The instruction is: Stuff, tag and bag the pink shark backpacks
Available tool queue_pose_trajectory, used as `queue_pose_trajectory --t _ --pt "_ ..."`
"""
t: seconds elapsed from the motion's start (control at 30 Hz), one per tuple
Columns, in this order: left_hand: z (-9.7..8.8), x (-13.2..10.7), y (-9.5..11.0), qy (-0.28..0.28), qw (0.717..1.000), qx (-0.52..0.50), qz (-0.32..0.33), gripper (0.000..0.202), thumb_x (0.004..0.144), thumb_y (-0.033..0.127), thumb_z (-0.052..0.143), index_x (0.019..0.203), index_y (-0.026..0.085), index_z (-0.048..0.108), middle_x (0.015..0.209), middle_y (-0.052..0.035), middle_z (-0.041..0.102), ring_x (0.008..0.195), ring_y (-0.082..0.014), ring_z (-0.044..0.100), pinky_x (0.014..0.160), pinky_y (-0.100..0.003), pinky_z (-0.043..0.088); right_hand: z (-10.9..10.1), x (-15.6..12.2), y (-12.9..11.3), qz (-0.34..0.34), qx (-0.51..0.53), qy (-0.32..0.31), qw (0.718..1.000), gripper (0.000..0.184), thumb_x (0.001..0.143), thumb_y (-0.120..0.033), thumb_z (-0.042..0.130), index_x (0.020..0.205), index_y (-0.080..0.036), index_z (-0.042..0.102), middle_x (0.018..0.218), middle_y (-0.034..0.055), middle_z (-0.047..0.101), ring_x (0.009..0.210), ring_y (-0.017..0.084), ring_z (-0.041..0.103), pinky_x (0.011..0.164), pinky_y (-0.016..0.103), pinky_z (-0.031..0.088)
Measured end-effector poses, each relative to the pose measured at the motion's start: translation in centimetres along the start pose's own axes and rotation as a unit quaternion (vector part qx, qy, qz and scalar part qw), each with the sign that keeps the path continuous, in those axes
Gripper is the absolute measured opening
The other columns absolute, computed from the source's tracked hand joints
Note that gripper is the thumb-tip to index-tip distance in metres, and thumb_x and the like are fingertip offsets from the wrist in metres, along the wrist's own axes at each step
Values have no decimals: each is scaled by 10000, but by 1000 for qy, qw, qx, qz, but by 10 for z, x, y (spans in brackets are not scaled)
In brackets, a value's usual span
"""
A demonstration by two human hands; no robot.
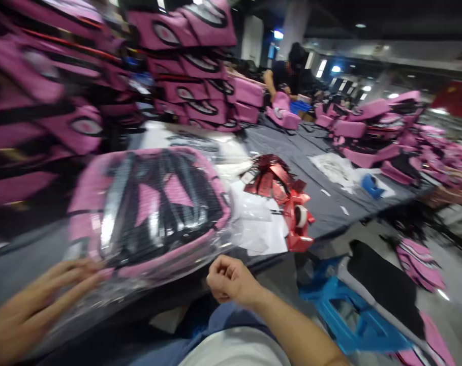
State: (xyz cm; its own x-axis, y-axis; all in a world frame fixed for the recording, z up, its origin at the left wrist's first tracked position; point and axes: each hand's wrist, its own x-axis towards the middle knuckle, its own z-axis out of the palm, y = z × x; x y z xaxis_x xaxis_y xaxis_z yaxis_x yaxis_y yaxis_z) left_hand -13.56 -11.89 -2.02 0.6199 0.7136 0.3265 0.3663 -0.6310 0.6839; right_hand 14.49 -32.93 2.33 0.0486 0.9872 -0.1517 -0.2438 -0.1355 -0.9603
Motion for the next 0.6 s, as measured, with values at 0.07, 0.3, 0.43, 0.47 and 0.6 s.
queue_pose_trajectory --t 0.07,0.3,0.43,0.47,0.6 --pt "-13 -9 15 4 999 13 -51 402 850 674 529 886 348 762 1012 4 729 984 -258 683 929 -397 547 25 26 -27 -98 -204 -154 962 453 890 -625 660 791 -216 492 611 -72 440 525 83 360 517 212 301" --pt "-15 5 47 -10 997 -20 -80 453 915 579 441 739 228 666 915 -32 671 901 -203 624 917 -366 460 96 152 -81 -252 -756 -287 532 206 985 -400 643 1006 -195 652 827 71 724 827 206 643 623 270 302" --pt "-13 1 46 -14 996 -39 -84 416 935 535 434 756 220 640 928 -24 656 920 -206 605 936 -380 419 90 178 -99 -154 -831 -175 506 557 838 -598 759 1144 -158 611 896 125 751 764 240 660 581 280 258" --pt "-13 1 45 -18 995 -44 -84 412 938 527 434 752 217 631 931 -23 651 924 -207 600 937 -382 410 85 177 -103 -147 -828 -139 523 550 833 -590 769 1131 -157 607 905 120 750 747 226 654 571 277 243" --pt "-14 2 46 -29 994 -55 -86 382 946 490 438 755 208 612 929 -20 628 924 -206 581 943 -386 383 79 151 -100 -205 -747 -140 617 328 896 -494 741 955 -195 619 844 36 731 716 160 628 583 255 256"
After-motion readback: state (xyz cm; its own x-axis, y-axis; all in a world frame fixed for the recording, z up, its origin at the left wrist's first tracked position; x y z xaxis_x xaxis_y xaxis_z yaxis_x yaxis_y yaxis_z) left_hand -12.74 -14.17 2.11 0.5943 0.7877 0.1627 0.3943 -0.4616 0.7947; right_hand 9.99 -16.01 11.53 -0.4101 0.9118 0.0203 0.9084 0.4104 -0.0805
